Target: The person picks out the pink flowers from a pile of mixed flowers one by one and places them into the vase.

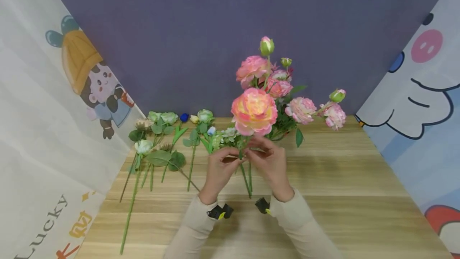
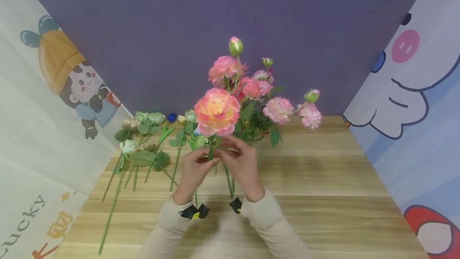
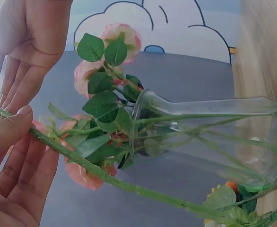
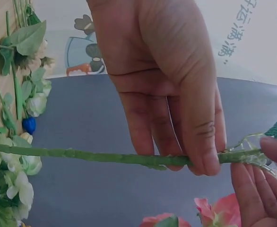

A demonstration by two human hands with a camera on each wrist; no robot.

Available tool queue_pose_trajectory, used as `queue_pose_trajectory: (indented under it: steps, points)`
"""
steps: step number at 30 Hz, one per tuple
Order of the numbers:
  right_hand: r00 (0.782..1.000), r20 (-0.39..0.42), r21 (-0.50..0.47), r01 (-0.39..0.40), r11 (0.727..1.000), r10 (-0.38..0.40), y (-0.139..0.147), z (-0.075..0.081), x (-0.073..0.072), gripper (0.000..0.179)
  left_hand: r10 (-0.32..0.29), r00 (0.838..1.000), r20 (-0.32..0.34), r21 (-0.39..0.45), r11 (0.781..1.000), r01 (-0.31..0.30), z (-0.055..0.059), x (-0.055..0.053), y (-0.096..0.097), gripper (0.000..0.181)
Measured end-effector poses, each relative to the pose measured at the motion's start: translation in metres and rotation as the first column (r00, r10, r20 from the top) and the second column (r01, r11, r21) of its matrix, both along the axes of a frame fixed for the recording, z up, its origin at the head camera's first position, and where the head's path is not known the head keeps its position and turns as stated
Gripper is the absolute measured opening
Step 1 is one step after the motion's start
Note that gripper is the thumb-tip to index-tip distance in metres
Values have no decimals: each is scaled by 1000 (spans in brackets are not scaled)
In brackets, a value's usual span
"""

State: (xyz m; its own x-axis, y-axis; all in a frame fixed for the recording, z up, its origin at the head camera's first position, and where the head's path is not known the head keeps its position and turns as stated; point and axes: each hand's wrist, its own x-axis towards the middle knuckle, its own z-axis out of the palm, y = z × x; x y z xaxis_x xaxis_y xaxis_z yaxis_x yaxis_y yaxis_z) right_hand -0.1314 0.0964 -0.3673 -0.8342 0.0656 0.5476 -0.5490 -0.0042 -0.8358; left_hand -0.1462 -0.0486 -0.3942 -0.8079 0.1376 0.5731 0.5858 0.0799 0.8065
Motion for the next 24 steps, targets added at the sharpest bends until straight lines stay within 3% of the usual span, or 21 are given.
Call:
queue_pose_trajectory:
  steps: [5, 9, 13, 15, 21, 24]
  points:
    - [1000, -17, -30, 19, 999, -20, 9, 1, -1, 28, -28, 998, -54, -70, 997, 24, -9, -9, 6, 13]
    - [997, -80, -104, -19, 994, 11, 17, 0, 0, 35, -87, 994, -68, -113, 990, 79, -12, -14, 6, 13]
    - [987, -160, -176, -26, 984, -2, 29, 2, 1, 53, -94, 995, 40, -131, 986, 98, -19, -20, 5, 14]
    - [983, -180, -211, -12, 977, -27, 36, 5, 1, 54, -72, 992, 107, -140, 986, 86, -23, -23, 6, 16]
    - [981, -136, -314, 87, 945, -136, 58, 15, 4, 34, -2, 975, 222, -195, 980, 47, -21, -26, 6, 18]
    - [974, -101, -369, 154, 916, -204, 69, 19, 5, 29, 10, 970, 243, -215, 976, 44, -32, -31, 7, 20]
